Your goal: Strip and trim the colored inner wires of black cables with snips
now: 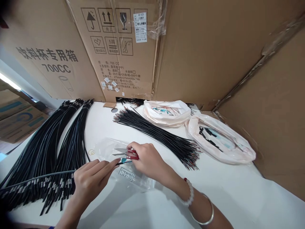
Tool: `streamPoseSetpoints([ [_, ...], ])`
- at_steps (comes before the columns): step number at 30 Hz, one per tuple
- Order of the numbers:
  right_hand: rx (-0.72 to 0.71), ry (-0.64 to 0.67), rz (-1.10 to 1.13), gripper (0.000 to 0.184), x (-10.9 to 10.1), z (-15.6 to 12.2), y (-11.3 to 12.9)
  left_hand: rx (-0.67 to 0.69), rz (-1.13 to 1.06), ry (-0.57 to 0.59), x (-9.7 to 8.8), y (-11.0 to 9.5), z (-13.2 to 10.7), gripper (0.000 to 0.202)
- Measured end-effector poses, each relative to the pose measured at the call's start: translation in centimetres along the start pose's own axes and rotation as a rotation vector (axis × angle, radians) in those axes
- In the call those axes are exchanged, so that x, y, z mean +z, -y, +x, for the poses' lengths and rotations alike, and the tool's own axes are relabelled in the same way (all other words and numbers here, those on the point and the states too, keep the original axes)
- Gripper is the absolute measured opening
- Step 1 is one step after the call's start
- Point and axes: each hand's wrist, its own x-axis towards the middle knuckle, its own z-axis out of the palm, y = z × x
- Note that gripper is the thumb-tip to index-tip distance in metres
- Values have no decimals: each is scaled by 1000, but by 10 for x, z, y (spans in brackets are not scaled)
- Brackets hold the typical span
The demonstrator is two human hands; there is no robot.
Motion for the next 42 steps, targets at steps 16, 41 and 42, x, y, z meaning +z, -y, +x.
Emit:
streamPoseSetpoints([
  [16, 503, -395, -379, 20, -65, 39, -69, -39, -18, -107, 8, 14, -3, 18],
  [41, 272, -56, 338, 43, 0, 20, -24, -149, -117, 66, 12, 17, 0, 18],
  [42, 265, -47, 480, 41, 7, 17, -18, -153, -114, 69, 12, 17, 0, 18],
])
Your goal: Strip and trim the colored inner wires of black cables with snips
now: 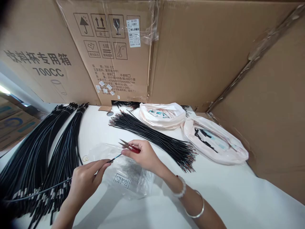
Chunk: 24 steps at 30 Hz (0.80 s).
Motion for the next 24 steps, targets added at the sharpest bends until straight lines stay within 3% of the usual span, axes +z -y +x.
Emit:
streamPoseSetpoints([
  [3, 76, -16, 271, 33, 17, -6, 0, 1, 3, -12, 1, -3, 0, 16],
  [9, 175, -118, 471, 34, 30, -9, -8, -27, 4, -116, 4, -9, 1, 5],
  [17, 94, -131, 464, 24, 30, -13, -7, -150, -96, -176, 7, -16, 3, 12],
  [24, 83, -214, 486, 24, 36, -14, -4, -417, -433, 13, 0, -28, 8, 29],
])
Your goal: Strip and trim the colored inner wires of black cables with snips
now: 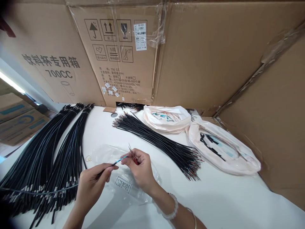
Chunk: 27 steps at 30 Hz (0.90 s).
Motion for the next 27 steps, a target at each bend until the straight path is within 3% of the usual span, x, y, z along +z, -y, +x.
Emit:
streamPoseSetpoints([
  [5, -21, 81, -21, 24, 9, 3, 13, -233, -236, 59, -1, -1, -3, 37],
  [12, -58, 91, -5, 29, 10, 9, 16, -422, -566, 157, 2, -2, 0, 51],
  [15, 68, 153, 196, 35, 11, 10, 9, -468, -708, 124, 6, -4, 1, 50],
  [19, 439, 273, 651, 37, 22, 3, 0, -511, -858, -16, 12, -8, 2, 48],
  [22, 563, 352, 799, 38, 28, -7, 1, -454, -872, -94, 13, -8, -1, 46],
  [27, 440, 343, 748, 27, 19, -11, 14, -144, -651, -30, 7, -9, -4, 33],
])
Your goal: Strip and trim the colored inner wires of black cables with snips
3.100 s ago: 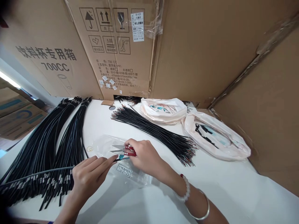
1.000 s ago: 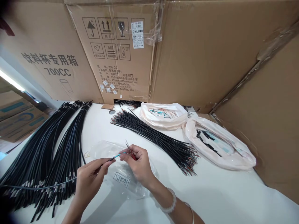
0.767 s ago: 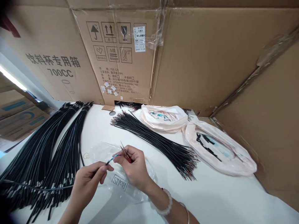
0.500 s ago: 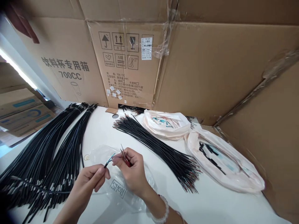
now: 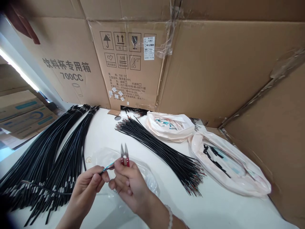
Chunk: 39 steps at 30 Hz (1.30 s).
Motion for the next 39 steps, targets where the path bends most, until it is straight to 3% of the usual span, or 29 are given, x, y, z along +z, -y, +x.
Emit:
streamPoseSetpoints([
  [3, 5, 13, 7, 20, -3, -4, 12, 141, 212, 42, 1, -6, 1, 26],
  [6, 266, 72, 133, 11, -6, -5, 20, 301, 433, 12, 4, -11, 4, 19],
  [8, 348, 67, 172, 7, -7, -6, 23, 399, 535, 0, 5, -12, 6, 14],
  [11, 134, -62, 41, 9, -6, -6, 30, 492, 602, 16, 6, -12, 9, 18],
  [16, -479, -200, -382, 31, -4, -16, 41, 565, 710, -22, 12, -12, 12, 28],
  [19, -677, -266, -685, 33, -5, -24, 41, 616, 768, -71, 14, -13, 15, 32],
  [22, -726, -356, -901, 24, -2, -29, 39, 676, 856, -110, 14, -15, 19, 32],
  [26, -780, -432, -1005, 24, 5, -30, 39, 724, 928, -153, 12, -17, 21, 33],
  [32, -770, -419, -959, 14, 7, -28, 38, 779, 978, -159, 12, -17, 20, 32],
  [39, -820, -340, -992, 30, 10, -31, 27, 765, 1043, -221, 14, -21, 22, 22],
])
